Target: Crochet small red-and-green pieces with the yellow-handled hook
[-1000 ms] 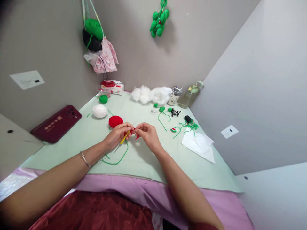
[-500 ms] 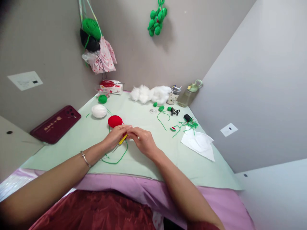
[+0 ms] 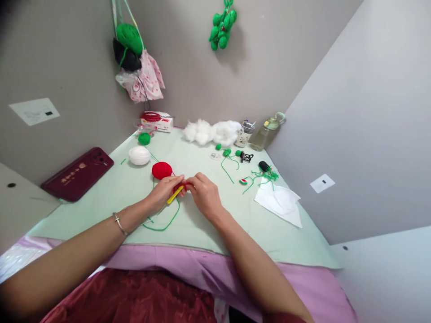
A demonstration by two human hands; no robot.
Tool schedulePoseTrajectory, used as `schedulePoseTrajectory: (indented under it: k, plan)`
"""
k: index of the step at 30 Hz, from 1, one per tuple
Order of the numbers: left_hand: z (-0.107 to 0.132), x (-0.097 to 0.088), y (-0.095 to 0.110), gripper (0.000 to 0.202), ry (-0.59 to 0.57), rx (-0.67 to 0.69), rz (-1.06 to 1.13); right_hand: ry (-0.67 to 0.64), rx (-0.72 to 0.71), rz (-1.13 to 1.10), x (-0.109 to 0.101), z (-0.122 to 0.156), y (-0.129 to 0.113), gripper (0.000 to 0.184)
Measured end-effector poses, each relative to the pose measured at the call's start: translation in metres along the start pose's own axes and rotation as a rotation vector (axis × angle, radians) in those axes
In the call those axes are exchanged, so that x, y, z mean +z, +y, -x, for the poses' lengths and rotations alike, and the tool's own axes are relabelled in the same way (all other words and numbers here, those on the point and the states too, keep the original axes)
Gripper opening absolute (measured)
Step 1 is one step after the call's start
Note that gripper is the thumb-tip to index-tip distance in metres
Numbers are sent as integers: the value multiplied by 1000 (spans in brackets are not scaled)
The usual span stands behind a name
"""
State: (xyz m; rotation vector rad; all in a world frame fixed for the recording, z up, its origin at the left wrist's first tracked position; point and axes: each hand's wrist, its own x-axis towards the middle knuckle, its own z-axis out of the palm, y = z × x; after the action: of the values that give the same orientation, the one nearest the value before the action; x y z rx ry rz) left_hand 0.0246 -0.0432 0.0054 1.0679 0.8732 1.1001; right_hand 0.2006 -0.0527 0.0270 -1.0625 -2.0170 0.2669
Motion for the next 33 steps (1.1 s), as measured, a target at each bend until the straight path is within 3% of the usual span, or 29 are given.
schedulePoseTrajectory:
  k: [5,10,13,20,25,33]
  plan:
    - [0,-1,-1,47,-21,0,-49,28,-34,-56,-1,1,-2,18]
    - [-3,-8,-3,32,-65,-50,-109,-48,-143,-102,5,5,-6,19]
    - [-6,-11,-4,35,-92,-78,-138,-59,-159,-131,6,6,-7,19]
    - [-6,-8,-6,38,-96,-30,-182,6,-14,-170,3,2,-1,16]
    - [-2,-1,-4,9,-77,53,-208,19,32,-102,9,1,2,19]
    - [5,6,1,16,-50,134,-263,-24,119,56,9,-4,6,18]
